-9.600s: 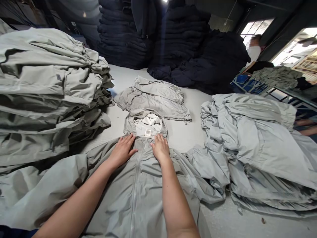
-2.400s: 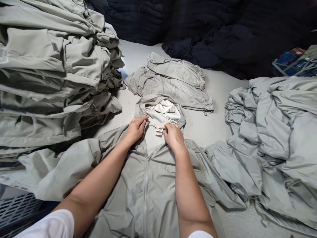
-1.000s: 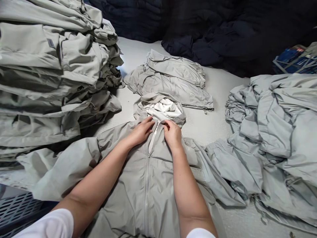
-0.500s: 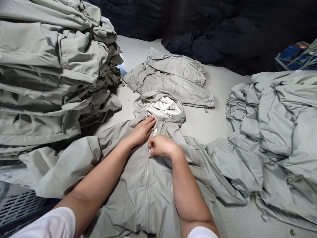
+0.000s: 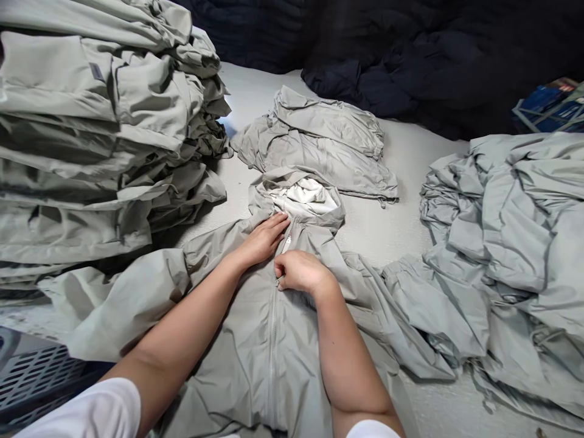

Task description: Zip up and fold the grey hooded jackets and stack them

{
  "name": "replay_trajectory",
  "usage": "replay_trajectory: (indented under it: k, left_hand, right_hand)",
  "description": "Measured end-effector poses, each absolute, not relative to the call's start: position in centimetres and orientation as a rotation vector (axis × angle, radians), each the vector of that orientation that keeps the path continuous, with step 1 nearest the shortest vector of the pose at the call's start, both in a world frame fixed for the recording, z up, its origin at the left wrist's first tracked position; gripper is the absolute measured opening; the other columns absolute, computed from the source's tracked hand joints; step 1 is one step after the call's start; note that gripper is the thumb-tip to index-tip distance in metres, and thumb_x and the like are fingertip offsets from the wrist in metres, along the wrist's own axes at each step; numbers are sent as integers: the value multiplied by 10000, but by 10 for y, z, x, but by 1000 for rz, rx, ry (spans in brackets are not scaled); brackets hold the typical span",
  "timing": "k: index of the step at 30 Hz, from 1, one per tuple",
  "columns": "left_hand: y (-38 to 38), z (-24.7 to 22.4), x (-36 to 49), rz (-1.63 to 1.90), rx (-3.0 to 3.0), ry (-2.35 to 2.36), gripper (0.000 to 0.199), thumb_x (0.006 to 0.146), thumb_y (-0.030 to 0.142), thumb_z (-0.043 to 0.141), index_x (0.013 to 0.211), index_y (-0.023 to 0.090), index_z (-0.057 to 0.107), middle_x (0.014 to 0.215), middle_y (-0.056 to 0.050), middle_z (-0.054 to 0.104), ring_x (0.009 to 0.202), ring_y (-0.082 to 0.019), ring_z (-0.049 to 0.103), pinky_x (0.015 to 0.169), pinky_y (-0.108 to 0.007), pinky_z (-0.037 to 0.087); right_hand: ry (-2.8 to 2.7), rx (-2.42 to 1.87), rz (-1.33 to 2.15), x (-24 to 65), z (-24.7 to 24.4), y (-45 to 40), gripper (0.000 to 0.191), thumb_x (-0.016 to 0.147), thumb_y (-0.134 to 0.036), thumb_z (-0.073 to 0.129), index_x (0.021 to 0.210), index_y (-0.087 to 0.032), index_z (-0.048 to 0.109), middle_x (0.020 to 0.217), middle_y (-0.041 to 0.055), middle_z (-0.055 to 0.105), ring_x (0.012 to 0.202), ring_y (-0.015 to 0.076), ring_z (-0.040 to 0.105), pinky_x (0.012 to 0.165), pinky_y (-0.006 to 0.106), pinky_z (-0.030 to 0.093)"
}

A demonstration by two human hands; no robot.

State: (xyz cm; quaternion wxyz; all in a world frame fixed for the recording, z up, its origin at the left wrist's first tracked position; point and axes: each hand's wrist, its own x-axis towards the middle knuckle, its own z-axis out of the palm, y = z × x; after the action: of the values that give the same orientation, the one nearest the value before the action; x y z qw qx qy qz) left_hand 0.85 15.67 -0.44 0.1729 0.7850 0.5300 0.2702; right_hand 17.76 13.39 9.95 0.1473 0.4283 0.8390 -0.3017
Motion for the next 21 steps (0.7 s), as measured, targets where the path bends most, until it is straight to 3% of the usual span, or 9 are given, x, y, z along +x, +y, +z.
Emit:
replay_trajectory:
  k: [6,13,21]
  left_hand:
    - [157,-5,8,773,2222,1498,511,1032,204,475,1535,157,551,1676,-144,462,1592,-271,379,1323,-476,326]
    - [158,-6,6,774,2223,1485,509,1033,213,485,1534,154,551,1666,-153,475,1585,-272,393,1317,-490,335]
    - [158,-4,6,759,2228,1481,514,1041,215,472,1542,120,537,1672,-163,463,1594,-265,375,1326,-466,314]
  right_hand:
    - [2455,1224,-737,171,105,124,132,804,-99,734,757,-222,746,862,25,754,784,168,639,638,262,347]
    - [2426,1202,-632,164,107,119,194,834,-77,689,917,-196,818,908,94,799,871,233,714,690,281,408]
    - [2532,1255,-685,178,115,130,180,889,-110,687,913,-228,820,981,34,799,909,178,698,750,248,409]
